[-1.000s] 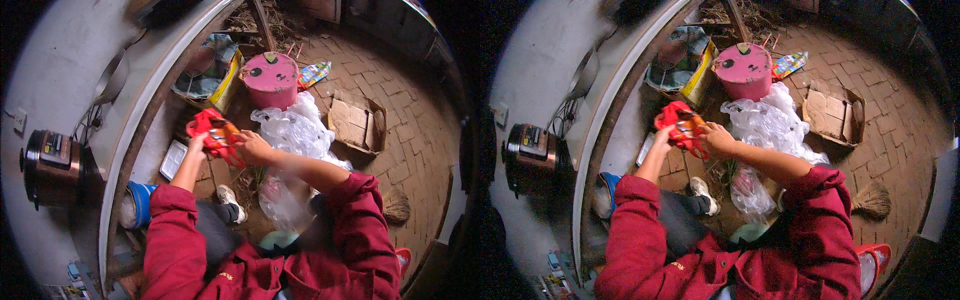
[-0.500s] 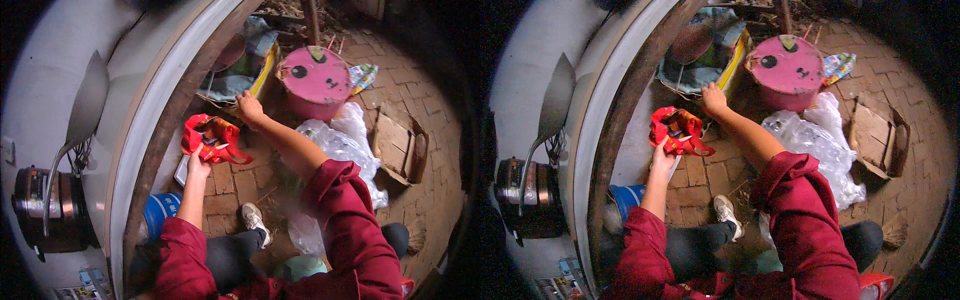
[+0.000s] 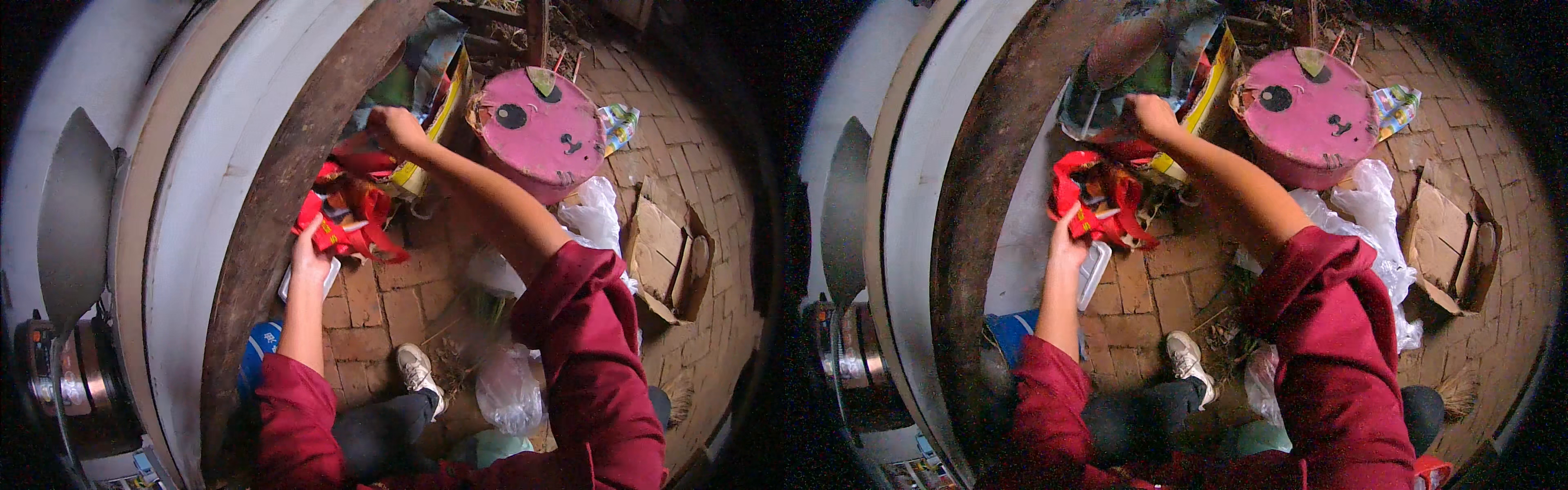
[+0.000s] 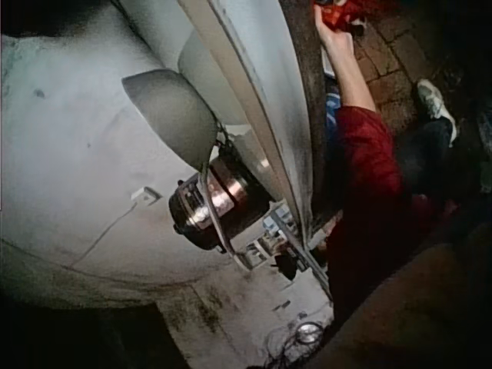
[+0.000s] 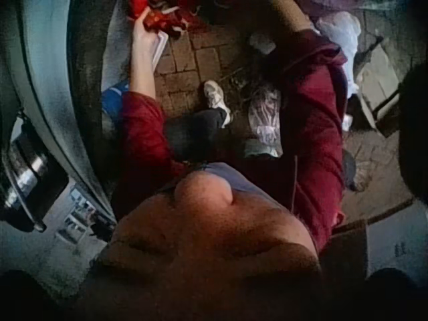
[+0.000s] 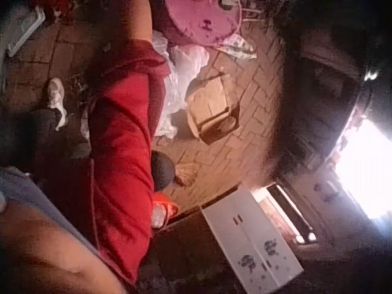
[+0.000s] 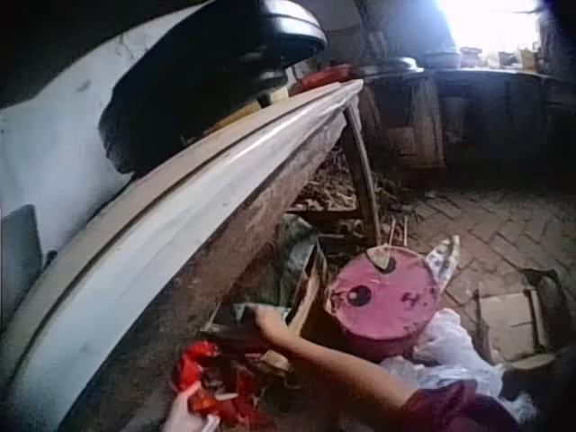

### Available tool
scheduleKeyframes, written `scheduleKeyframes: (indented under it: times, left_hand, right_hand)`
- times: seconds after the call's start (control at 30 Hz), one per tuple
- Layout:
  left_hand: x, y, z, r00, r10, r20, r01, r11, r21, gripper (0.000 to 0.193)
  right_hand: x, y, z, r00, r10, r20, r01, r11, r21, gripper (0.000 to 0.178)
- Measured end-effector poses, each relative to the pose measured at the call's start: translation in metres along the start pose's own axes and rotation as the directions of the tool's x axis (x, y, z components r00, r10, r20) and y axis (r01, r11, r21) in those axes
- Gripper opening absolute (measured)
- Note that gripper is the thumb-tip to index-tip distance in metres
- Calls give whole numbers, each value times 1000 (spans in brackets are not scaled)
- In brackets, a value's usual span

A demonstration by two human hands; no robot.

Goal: The person sits on a tiled floor and organizes various household items, including a red bag, a hand fan, a pink bucket, and plastic bags, into a cardboard box and other containers.

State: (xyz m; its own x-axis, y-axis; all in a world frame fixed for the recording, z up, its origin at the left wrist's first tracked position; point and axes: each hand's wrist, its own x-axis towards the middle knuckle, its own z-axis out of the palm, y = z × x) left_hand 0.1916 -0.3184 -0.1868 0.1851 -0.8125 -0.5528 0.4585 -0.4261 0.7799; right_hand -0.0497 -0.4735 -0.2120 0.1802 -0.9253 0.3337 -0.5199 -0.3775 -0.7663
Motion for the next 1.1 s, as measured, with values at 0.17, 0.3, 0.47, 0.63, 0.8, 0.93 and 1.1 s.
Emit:
scheduleKeyframes:
  times: [0.17,0.3,0.47,0.63,0.8,0.93,1.1]
  left_hand:
    - [56,22,16,1000,-2,-29,3,999,45,31]
    - [135,12,52,989,82,124,-96,989,111,35]
    - [211,-33,68,877,444,-183,-335,838,431,55]
    - [211,-54,89,790,484,376,-329,-183,926,56]
    - [183,-28,85,971,161,175,-220,331,918,42]
    - [107,-22,79,774,601,198,-454,311,835,48]
    - [86,-8,124,477,672,566,-445,-371,815,62]
  right_hand:
    - [33,-56,-19,999,33,8,-33,999,-5,31]
    - [52,-59,-26,993,-99,-61,93,991,-92,35]
    - [39,-67,-22,997,-54,51,56,997,-47,39]
    - [-1,-35,-15,996,29,88,-24,998,-59,16]
    - [-36,-3,15,994,1,112,21,981,-191,17]
    - [-50,-3,11,1000,7,23,0,953,-304,19]
    - [-50,-18,4,999,-30,-39,14,933,-360,27]
